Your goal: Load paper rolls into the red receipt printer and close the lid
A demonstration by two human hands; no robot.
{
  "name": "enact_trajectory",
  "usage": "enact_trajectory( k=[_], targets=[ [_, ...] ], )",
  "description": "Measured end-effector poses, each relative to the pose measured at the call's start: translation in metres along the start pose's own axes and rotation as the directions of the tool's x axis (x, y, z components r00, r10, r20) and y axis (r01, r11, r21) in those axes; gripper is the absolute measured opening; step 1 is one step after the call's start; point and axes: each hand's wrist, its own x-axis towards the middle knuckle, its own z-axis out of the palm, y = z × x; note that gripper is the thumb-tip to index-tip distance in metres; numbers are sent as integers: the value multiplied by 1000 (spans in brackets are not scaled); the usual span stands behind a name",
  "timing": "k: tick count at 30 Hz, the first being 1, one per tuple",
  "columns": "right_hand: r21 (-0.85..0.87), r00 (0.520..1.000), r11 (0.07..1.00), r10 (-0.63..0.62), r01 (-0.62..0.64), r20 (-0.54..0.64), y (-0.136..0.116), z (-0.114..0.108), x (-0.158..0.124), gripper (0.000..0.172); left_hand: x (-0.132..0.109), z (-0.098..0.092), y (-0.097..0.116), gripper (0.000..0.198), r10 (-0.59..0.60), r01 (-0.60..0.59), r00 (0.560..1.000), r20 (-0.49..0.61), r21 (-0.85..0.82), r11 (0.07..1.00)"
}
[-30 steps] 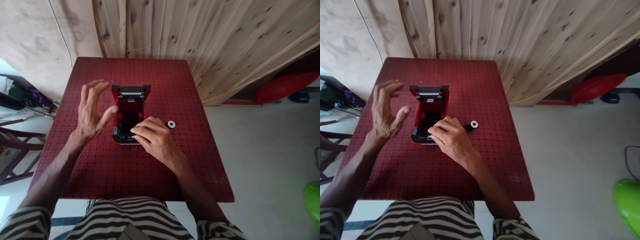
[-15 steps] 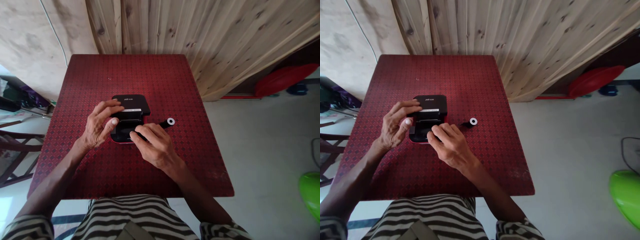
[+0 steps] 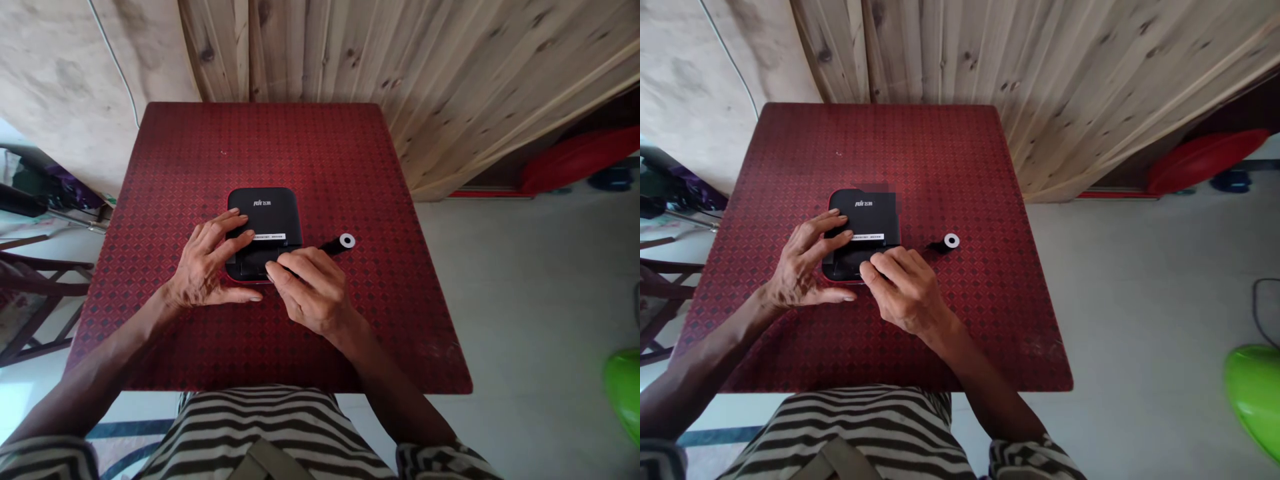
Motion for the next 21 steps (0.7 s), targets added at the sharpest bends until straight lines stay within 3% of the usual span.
enact_trajectory(
  k=[9, 11, 14, 16, 18, 21],
  targets=[
    [44, 999, 999, 27, -29, 46, 0, -2, 0, 18, -2, 3, -1, 88, -63, 60, 997, 43, 63, 996],
    [79, 999, 996, 43, -43, 3, 0, -4, -1, 24, -4, 5, 0, 87, -43, 41, 999, 30, 56, 998],
    [117, 975, 978, 185, -171, -122, -1, -8, -8, 34, -8, 8, 6, 85, -42, 42, 999, -7, 56, 998],
    [156, 924, 935, 344, -320, -169, -1, -7, -17, 31, -14, 9, 13, 88, -95, 98, 994, -60, 57, 994],
    [186, 879, 886, 453, -425, -149, 2, 0, -27, 26, -23, 9, 21, 90, -147, 158, 979, -141, 68, 985],
    [205, 893, 881, 446, -427, -54, 9, 16, -41, 34, -35, 10, 28, 78, -163, 188, 964, -210, 103, 977]
  ],
)
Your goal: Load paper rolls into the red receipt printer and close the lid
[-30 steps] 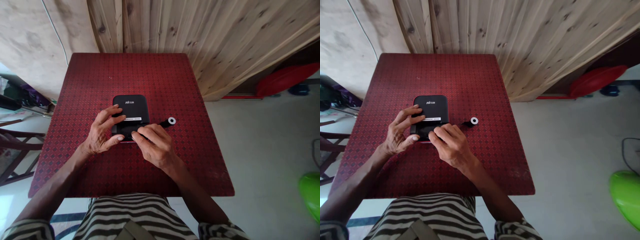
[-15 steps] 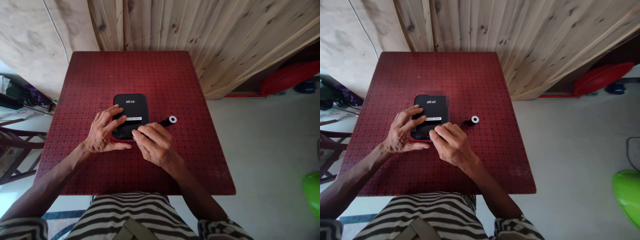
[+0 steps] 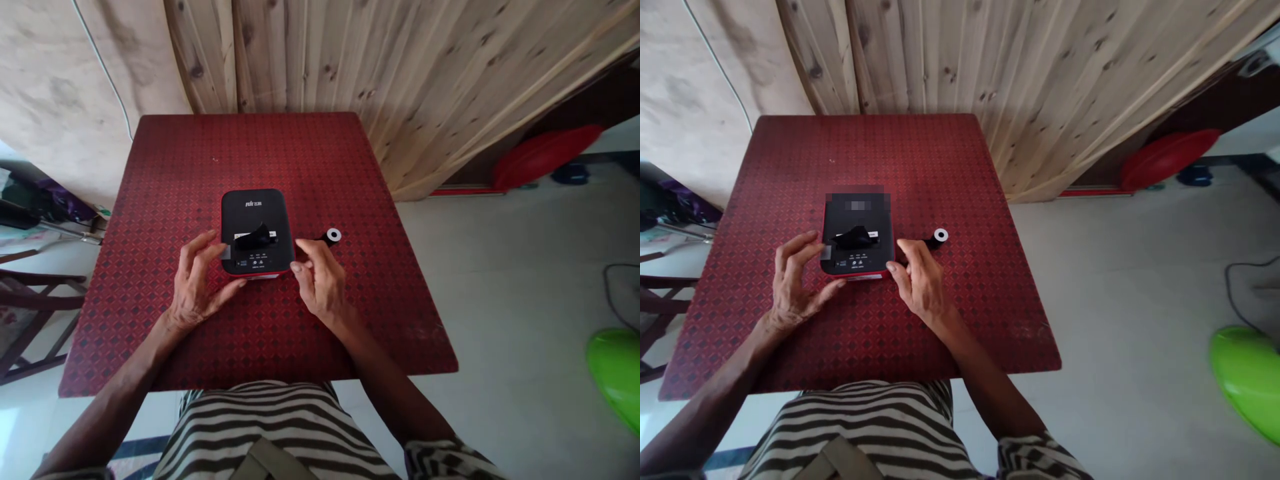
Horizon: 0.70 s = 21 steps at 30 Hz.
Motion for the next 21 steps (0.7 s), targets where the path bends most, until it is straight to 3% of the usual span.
enact_trajectory(
  k=[3, 10, 21],
  targets=[
    [30, 998, 999, -47, 46, 36, 11, 12, -4, 49, -7, 0, -1, 64, 26, -26, 1000, 15, 27, 999],
    [-36, 991, 995, -93, 97, 99, 13, 12, -8, 73, -4, 3, -6, 68, 79, -79, 997, -12, 33, 996],
    [-130, 994, 987, -87, 96, 72, 10, 15, -8, 72, -2, 2, -5, 68, 83, -82, 996, -32, 30, 996]
  ],
)
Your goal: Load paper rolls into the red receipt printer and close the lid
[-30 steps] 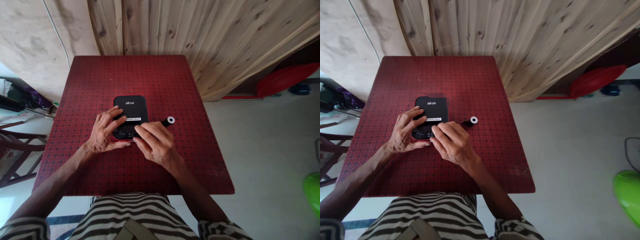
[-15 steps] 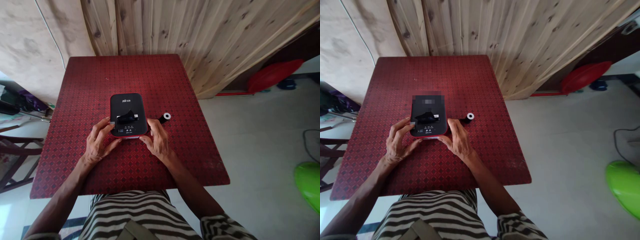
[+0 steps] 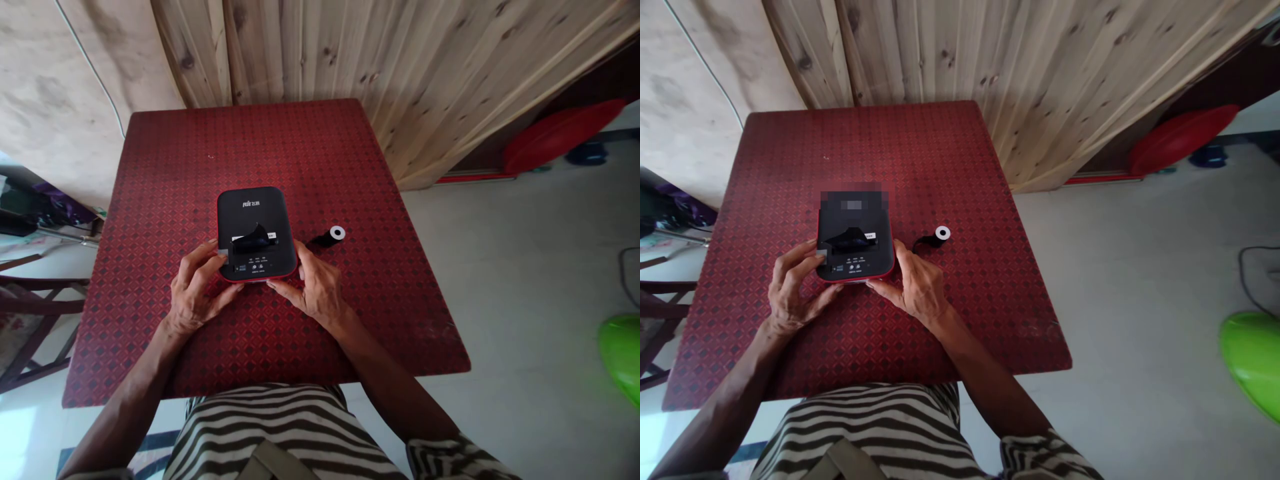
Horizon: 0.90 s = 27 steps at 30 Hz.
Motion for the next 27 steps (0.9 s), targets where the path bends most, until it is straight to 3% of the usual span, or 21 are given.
enact_trajectory(
  k=[5, 11, 17, 23, 25, 27],
  targets=[
    [-27, 998, 999, 46, -45, 49, 0, 1, -2, 75, 4, -2, 0, 65, 12, -12, 1000, 0, -21, 1000],
    [32, 999, 999, -3, 5, -41, -1, 1, -2, 71, 7, -5, 2, 62, -18, 17, 1000, -21, -57, 998],
    [39, 997, 997, 70, -70, 20, -2, 3, -2, 72, 9, -4, -1, 59, -67, 68, 998, 14, -115, 991],
    [72, 998, 997, 2, 3, -66, -4, -9, 3, 66, 7, 1, -2, 56, -79, 84, 996, 37, -161, 983],
    [37, 995, 999, -17, 21, -99, -6, -21, 12, 59, 6, 3, -2, 57, -64, 66, 998, 20, -145, 987],
    [-23, 992, 999, -30, 27, -121, -8, -32, 28, 40, 4, 5, -2, 59, -53, 52, 999, -3, -130, 990]
  ],
)
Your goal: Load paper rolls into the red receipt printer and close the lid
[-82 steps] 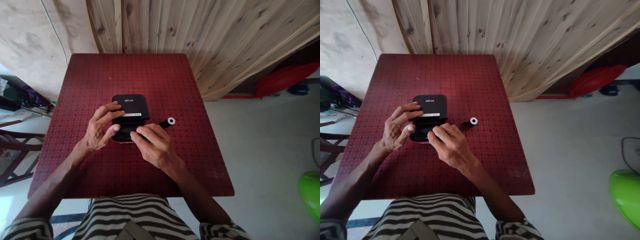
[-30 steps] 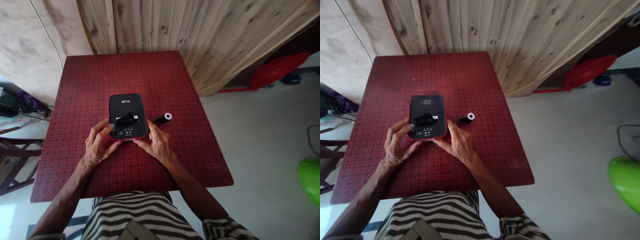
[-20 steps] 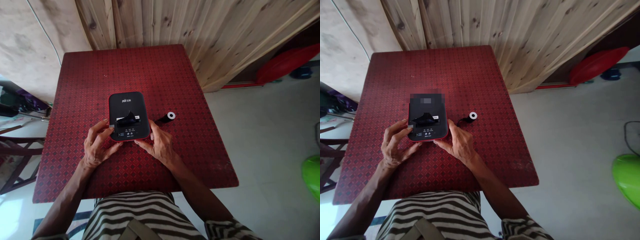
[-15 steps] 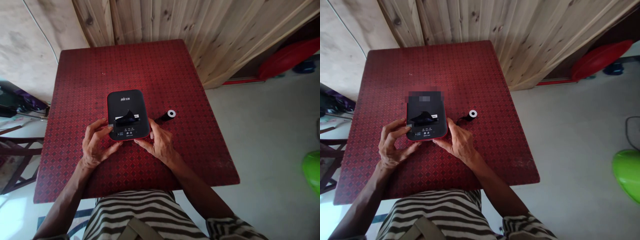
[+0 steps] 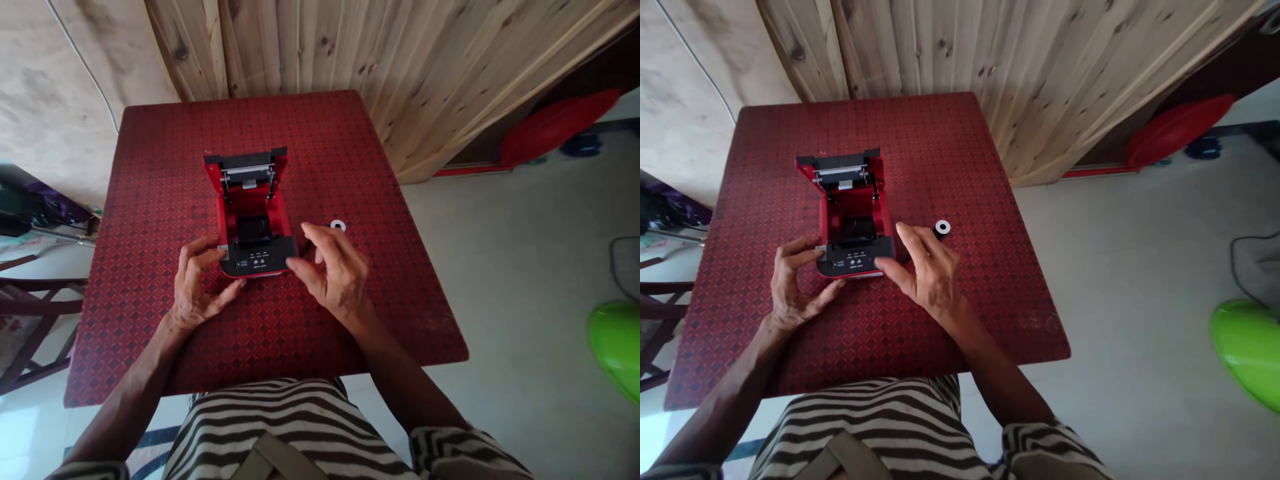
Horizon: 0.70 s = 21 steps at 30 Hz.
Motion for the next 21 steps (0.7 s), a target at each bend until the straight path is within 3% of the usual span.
enact_trajectory(
  k=[2, 4, 8, 10, 13, 17, 21],
  targets=[
    [-66, 998, 997, -35, 39, 58, -2, -4, 26, 23, -1, 2, -1, 61, 11, -11, 1000, -16, 8, 1000],
    [-102, 965, 988, -88, 116, 248, -6, 0, 57, 27, -2, 3, -2, 61, 21, -21, 1000, -18, 14, 1000],
    [-102, 739, 970, -98, 220, 667, -19, 22, 106, 28, -4, 3, -2, 63, 14, -14, 1000, -6, 9, 1000],
    [-149, 647, 962, -36, 229, 762, -25, 33, 119, 30, -5, 2, -2, 64, 4, -4, 1000, 0, 3, 1000],
    [-202, 569, 946, 24, 253, 822, -28, 45, 125, 32, -7, 2, -2, 66, -5, 5, 1000, 7, 0, 1000],
    [-187, 533, 948, 22, 257, 846, -26, 45, 127, 31, -8, 3, -2, 67, -7, 7, 1000, 11, 13, 1000],
    [-158, 601, 961, -11, 227, 799, -27, 35, 124, 27, -7, 3, -2, 66, 0, 0, 1000, 0, 11, 1000]
  ],
)
